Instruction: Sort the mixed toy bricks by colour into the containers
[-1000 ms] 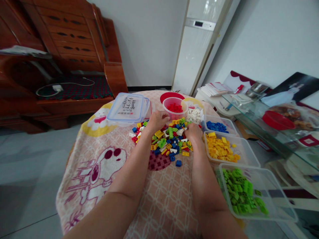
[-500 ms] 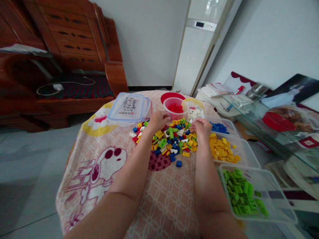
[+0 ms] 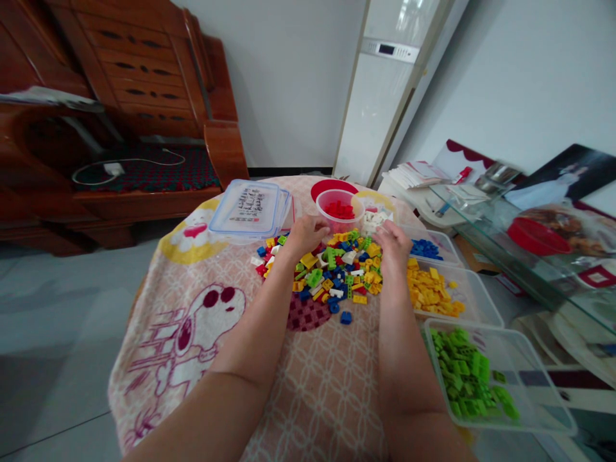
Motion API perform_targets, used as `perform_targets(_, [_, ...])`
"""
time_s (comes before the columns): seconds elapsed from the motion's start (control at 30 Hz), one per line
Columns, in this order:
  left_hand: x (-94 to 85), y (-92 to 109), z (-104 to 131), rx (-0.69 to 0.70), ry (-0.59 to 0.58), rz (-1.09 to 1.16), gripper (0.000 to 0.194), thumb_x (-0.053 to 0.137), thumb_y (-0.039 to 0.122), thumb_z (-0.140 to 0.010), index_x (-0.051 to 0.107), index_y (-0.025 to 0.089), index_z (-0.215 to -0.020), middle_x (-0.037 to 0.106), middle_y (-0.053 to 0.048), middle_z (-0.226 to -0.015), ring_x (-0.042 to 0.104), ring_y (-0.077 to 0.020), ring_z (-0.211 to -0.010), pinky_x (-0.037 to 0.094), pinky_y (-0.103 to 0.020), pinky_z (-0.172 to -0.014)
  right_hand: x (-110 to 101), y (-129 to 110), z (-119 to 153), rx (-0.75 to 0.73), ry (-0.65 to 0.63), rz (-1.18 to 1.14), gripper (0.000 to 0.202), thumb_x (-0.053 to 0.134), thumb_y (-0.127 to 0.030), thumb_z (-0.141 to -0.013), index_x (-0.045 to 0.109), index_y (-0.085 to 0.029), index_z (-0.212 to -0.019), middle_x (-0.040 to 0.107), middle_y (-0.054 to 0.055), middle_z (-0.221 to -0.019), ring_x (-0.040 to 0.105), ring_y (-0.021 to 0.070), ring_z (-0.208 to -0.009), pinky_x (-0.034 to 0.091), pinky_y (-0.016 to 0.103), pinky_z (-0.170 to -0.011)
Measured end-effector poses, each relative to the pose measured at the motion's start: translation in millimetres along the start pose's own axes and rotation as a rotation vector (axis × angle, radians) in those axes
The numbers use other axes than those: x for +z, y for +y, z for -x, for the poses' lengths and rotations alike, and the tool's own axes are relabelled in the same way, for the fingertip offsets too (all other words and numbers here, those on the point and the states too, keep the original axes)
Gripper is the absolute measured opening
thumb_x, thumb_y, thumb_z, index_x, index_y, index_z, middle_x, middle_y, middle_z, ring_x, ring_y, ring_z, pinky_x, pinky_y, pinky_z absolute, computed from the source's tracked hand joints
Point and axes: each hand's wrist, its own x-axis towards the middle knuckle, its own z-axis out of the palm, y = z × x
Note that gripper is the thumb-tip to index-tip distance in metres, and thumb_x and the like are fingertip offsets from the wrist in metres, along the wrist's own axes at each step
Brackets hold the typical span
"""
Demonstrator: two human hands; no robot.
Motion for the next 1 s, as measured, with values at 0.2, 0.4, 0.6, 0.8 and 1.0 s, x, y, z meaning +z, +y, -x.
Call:
perform_targets(0.2, [0.2,0.6,1.0,-0.014,-0.001,-0.016,0.029,0.055,0.025,-0.085,0.080,0.014,-0.092,0.076,-0.005,-0.081,0.063,-0.0164,-0.072,0.045,-0.026,-0.069,-1.9,-28.9,18.1,0.074,-0.395,0.490,0.034,0.076,-0.041,-0.070,0.077,-0.015,-0.092,0.076,0.006,-0.079,0.072,0.0218,-0.068,0.059,0.034,-0.066])
perform_targets(0.4, [1.1,-0.7,1.0,-0.018,0.000,-0.009,0.030,0.054,0.026,-0.085,0.081,0.014,-0.091,0.075,-0.004,-0.080,0.064,-0.0165,-0.072,0.045,-0.026,-0.069,6.6,-40.5,28.4,-0.044,-0.693,0.867,0.031,0.082,-0.022,-0.067,0.080,-0.015,-0.096,0.077,0.005,-0.082,0.071,0.0210,-0.078,0.053,0.030,-0.075])
perform_targets(0.6, [0.3,-1.3,0.8,-0.005,0.002,-0.011,0.031,0.053,0.026,-0.085,0.081,0.014,-0.090,0.076,-0.005,-0.082,0.063,-0.0162,-0.072,0.045,-0.026,-0.069,4.0,-39.2,26.9,-0.003,-0.605,0.775,0.027,0.075,-0.024,-0.071,0.080,-0.014,-0.095,0.071,0.002,-0.070,0.067,0.0185,-0.068,0.052,0.029,-0.068])
perform_targets(0.8, [-0.5,-0.3,1.3,-0.003,0.012,-0.011,0.029,0.054,0.027,-0.084,0.081,0.014,-0.089,0.076,-0.005,-0.081,0.063,-0.0163,-0.072,0.046,-0.025,-0.069,4.7,-23.6,16.2,0.132,-0.210,0.397,0.042,0.070,-0.030,-0.068,0.077,-0.012,-0.105,0.069,0.001,-0.068,0.068,0.0213,-0.063,0.059,0.034,-0.060])
perform_targets(1.0, [-1.7,0.3,0.2,-0.015,-0.016,-0.030,0.029,0.054,0.026,-0.083,0.081,0.015,-0.090,0.077,-0.005,-0.083,0.063,-0.0164,-0.074,0.046,-0.025,-0.071,4.2,-5.4,1.7,-0.004,0.097,0.094,0.073,0.067,-0.031,-0.066,0.062,-0.010,-0.135,0.075,0.006,-0.098,0.072,0.0233,-0.091,0.064,0.038,-0.083])
